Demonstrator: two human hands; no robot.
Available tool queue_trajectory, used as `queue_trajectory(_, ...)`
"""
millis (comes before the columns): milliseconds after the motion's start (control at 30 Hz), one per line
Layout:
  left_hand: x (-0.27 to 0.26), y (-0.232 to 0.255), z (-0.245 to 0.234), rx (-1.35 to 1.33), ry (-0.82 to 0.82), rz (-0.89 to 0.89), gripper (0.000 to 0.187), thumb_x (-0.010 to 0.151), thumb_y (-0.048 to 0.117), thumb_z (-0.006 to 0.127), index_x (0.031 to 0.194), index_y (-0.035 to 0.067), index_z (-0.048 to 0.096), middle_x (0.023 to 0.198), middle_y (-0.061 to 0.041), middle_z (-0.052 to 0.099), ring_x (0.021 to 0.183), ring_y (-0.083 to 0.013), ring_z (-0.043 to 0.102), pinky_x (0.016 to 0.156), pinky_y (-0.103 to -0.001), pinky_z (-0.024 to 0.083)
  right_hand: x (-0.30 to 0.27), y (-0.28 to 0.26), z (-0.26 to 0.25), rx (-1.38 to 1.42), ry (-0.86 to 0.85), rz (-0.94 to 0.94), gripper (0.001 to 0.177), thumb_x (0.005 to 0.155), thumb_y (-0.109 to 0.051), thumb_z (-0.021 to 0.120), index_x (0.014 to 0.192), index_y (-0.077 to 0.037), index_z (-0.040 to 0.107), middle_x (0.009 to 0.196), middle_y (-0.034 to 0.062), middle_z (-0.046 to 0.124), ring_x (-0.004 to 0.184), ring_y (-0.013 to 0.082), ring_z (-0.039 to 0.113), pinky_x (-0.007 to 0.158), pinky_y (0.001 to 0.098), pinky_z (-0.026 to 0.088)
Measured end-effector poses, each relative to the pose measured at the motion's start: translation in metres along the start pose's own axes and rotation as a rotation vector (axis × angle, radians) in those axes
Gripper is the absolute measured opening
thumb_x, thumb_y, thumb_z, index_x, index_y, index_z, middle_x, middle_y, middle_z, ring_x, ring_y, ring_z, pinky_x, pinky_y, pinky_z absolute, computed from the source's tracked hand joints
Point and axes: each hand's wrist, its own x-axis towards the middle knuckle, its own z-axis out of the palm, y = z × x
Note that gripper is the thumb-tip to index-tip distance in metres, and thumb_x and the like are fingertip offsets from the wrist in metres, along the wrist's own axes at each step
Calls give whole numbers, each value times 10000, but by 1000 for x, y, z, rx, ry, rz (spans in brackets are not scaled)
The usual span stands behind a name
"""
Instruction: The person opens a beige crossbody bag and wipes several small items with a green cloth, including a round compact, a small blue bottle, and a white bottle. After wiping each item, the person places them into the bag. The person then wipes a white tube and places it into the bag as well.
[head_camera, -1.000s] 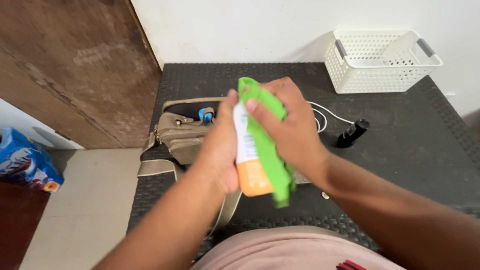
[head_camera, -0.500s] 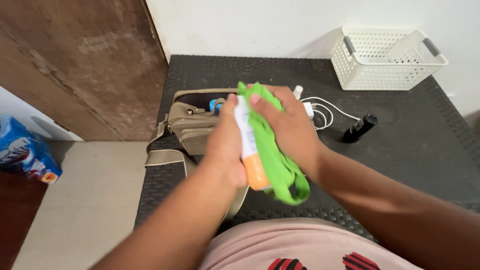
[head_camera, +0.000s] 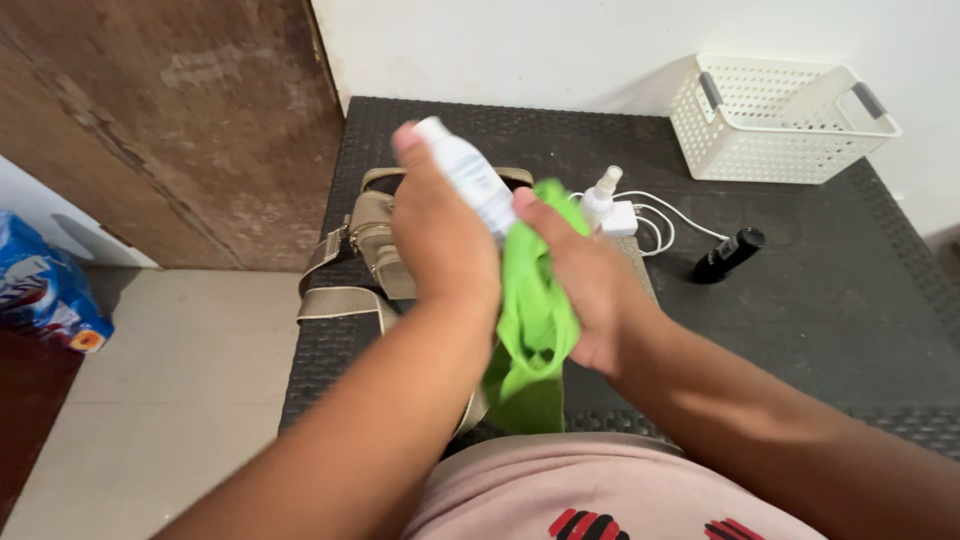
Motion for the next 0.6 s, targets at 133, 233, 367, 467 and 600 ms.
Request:
queue_trajectory(133,20,6,-2,-451,-56,-619,722,987,669,295,1192,69,639,1049,-146,735,890,-330,740,819,-550,603,-6,1,-8,-564,76,-687,296,915,-300,743,1031,-39,667,866,38,713,753,107,667,651,279,573)
queue_trajectory(233,21,5,-5,-508,-194,-822,768,978,689,233,1245,93,637,1076,-164,750,932,-355,742,857,-577,595,-7,-2,-14,-564,-81,-797,313,958,-311,728,1059,-21,670,893,34,679,788,89,633,685,264,544)
queue_trajectory(367,10,10,-3,-305,-419,-834,842,897,768,182,1195,130,644,1049,-150,749,910,-334,740,837,-554,581,-4,-21,-9,-568,-147,-792,361,973,-384,666,1140,-63,649,980,20,667,880,69,622,778,257,523)
queue_trajectory(467,-5,9,0,-66,-604,-755,764,934,737,244,1229,143,624,1035,-156,706,886,-315,714,825,-539,594,0,-45,6,-620,93,-511,405,980,-459,580,1169,-109,656,995,36,702,862,112,663,797,284,541)
queue_trajectory(600,-17,-9,5,78,-706,-528,797,988,700,278,1185,31,665,976,-154,739,805,-282,731,724,-480,595,6,-68,4,-297,-133,-158,393,884,-365,695,1096,-37,736,921,72,750,771,151,695,732,307,563)
